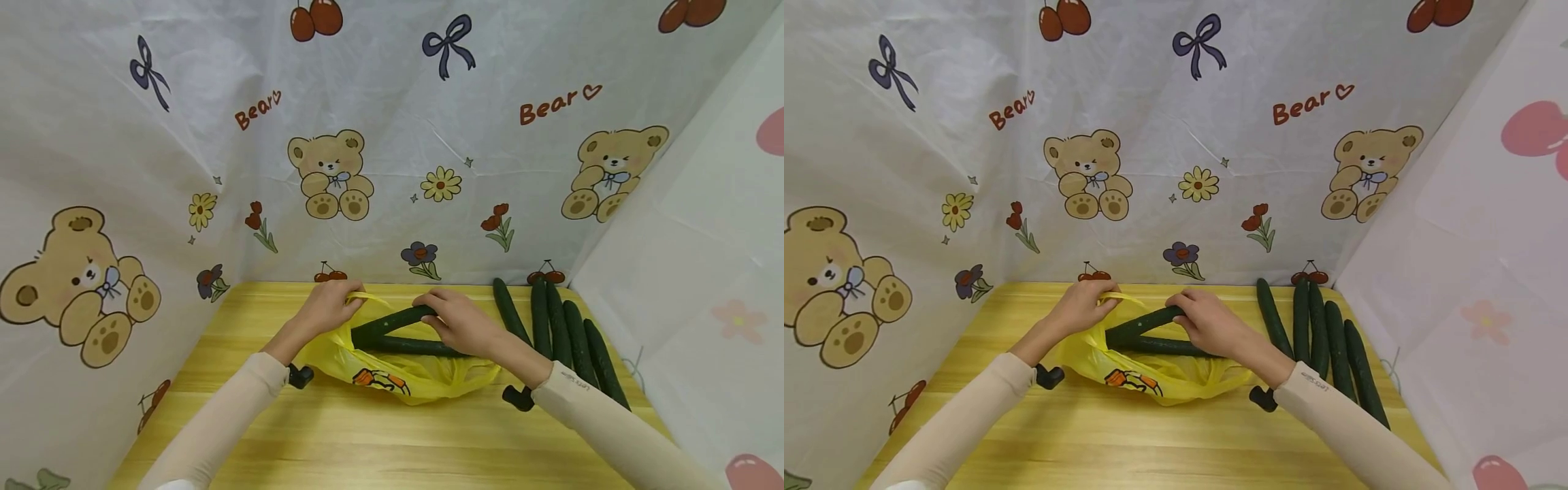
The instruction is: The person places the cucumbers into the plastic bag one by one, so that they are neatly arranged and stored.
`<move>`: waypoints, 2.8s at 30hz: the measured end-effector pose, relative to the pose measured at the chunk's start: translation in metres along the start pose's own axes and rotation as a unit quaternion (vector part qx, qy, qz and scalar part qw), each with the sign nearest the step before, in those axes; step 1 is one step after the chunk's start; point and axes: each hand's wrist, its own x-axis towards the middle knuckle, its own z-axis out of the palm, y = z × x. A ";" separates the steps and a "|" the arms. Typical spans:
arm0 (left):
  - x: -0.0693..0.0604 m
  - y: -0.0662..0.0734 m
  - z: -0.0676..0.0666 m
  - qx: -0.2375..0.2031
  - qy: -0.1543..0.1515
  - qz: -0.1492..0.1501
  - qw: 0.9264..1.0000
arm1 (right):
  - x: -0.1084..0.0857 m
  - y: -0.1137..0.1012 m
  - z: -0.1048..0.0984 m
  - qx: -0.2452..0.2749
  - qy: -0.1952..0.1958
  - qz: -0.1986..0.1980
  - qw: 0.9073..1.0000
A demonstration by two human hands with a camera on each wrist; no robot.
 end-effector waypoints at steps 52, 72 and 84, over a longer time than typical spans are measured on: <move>0.002 0.006 -0.004 0.007 0.002 0.010 1.000 | 0.023 -0.020 0.053 0.034 -0.057 0.053 0.996; -0.001 0.001 0.001 -0.005 0.004 0.012 1.000 | 0.004 0.009 0.024 -0.005 -0.035 0.098 0.995; -0.003 0.003 0.003 -0.001 0.003 0.013 1.000 | -0.065 0.076 0.001 0.037 -0.032 0.215 0.975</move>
